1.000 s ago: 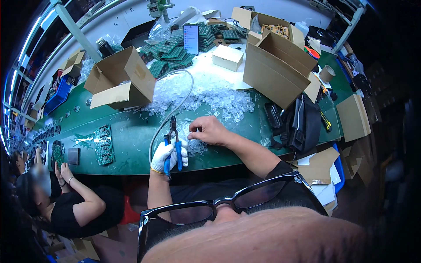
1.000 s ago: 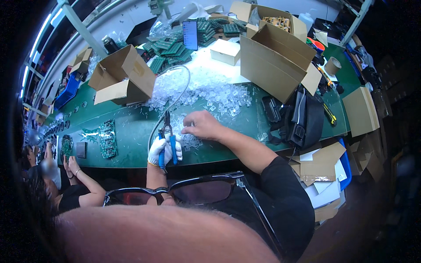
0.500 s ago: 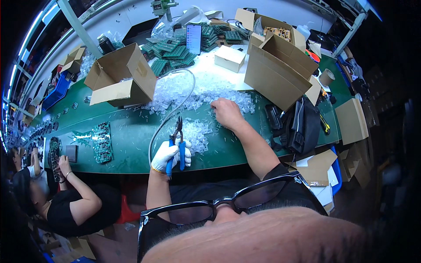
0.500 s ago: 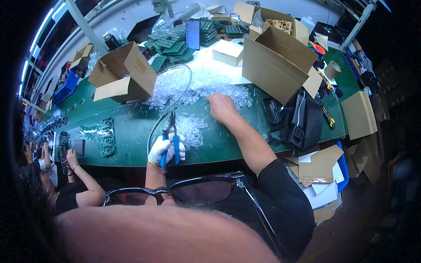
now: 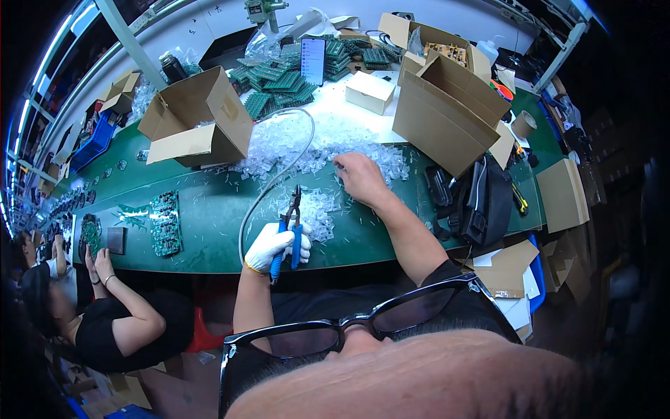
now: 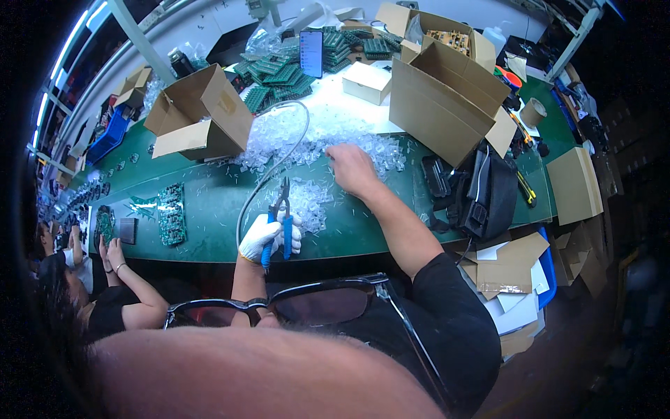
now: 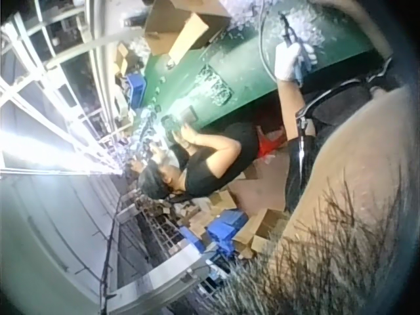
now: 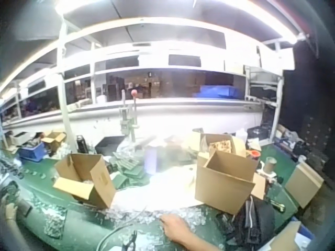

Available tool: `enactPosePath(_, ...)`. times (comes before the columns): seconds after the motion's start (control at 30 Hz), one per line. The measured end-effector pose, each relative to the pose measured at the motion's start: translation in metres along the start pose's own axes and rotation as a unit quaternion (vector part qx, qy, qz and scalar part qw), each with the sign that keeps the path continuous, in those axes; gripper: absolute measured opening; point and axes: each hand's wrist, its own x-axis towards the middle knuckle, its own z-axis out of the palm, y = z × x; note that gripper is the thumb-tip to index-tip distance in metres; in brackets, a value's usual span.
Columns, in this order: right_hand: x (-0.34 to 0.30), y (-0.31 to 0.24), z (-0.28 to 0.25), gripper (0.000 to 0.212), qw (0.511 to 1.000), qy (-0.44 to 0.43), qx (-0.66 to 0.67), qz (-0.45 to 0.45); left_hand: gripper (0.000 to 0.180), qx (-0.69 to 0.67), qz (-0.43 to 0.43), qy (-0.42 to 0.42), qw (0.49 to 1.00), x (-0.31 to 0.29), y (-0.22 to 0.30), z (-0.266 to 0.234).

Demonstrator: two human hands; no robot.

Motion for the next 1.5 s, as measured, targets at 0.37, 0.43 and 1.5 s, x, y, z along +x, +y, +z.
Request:
enactPosePath(0.37, -0.011, -0.037, 0.009, 0.040, 0.767, -0.094, 0.617, 0.148, 0.058, 0.024, -0.047, 0.030, 0.998, -0.001, 0.009, 0.015)
enactPosePath(0.43, -0.014, -0.038, 0.014, 0.040, 0.774, -0.090, 0.609, 0.148, 0.056, 0.027, -0.052, 0.030, 0.998, 0.000, 0.010, 0.016)
enactPosePath(1.5, 0.004, 0.011, -0.041, 0.028, 0.984, -0.118, 0.121, 0.063, 0.072, -0.039, 0.005, 0.004, 0.999, -0.002, 0.005, 0.002)
